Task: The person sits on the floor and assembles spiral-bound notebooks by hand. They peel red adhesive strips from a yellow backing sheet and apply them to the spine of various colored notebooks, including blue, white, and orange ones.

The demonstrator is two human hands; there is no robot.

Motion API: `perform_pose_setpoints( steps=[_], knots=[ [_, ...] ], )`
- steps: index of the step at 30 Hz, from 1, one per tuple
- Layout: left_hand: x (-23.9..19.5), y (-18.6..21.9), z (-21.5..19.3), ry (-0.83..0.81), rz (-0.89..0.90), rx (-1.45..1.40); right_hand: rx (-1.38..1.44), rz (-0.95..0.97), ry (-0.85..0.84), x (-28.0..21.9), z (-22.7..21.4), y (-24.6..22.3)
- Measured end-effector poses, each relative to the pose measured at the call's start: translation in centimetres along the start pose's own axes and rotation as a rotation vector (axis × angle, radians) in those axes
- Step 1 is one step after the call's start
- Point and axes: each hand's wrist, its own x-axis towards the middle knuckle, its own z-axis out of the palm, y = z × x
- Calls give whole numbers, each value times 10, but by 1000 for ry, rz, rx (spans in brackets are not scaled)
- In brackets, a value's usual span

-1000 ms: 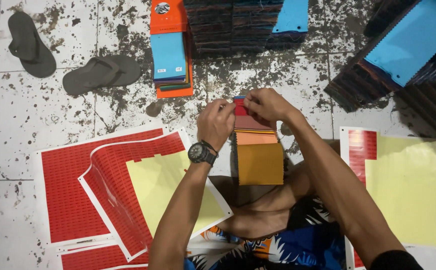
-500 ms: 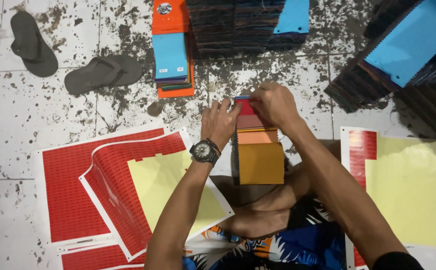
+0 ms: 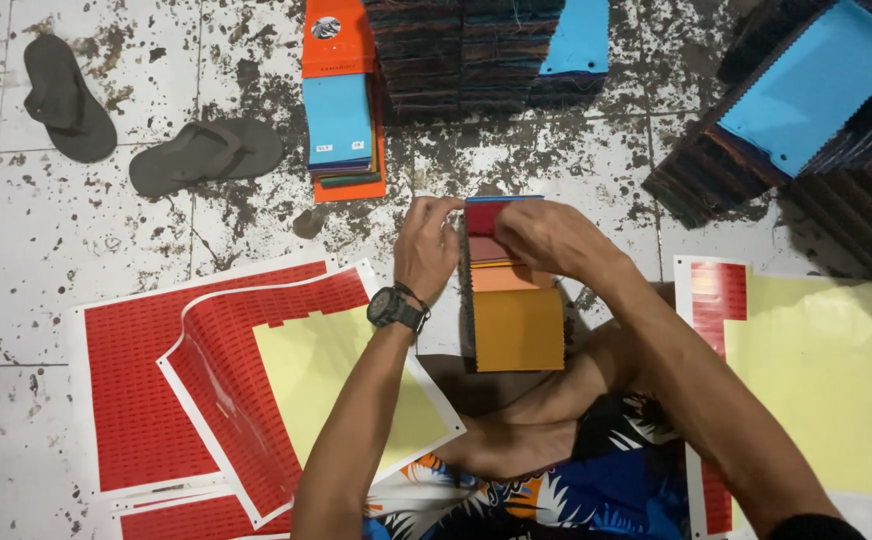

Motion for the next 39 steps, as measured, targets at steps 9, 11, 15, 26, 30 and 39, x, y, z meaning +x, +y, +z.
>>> perform_pose_setpoints(
  steps=[9, 11, 15, 26, 30, 39],
  knots=[
    [-1, -7, 6, -203, -58, -144, -43, 98, -561, 29, -63, -33],
    [0, -7, 6, -201, -80, -158, -6, 129, -573, 37, -73, -37],
    [0, -12, 11, -221, -115, -174, 144, 237, -533, 51, -70, -27],
    [1, -23, 9, -258, -147, -244, 122, 354, -595, 53, -61, -23],
    [1, -28, 9, -269, -114, -239, 106, 334, -456, 46, -42, -14],
    [1, -14, -8, -253, -27, -195, -15, 70, -338, 7, -115, -90]
  ],
)
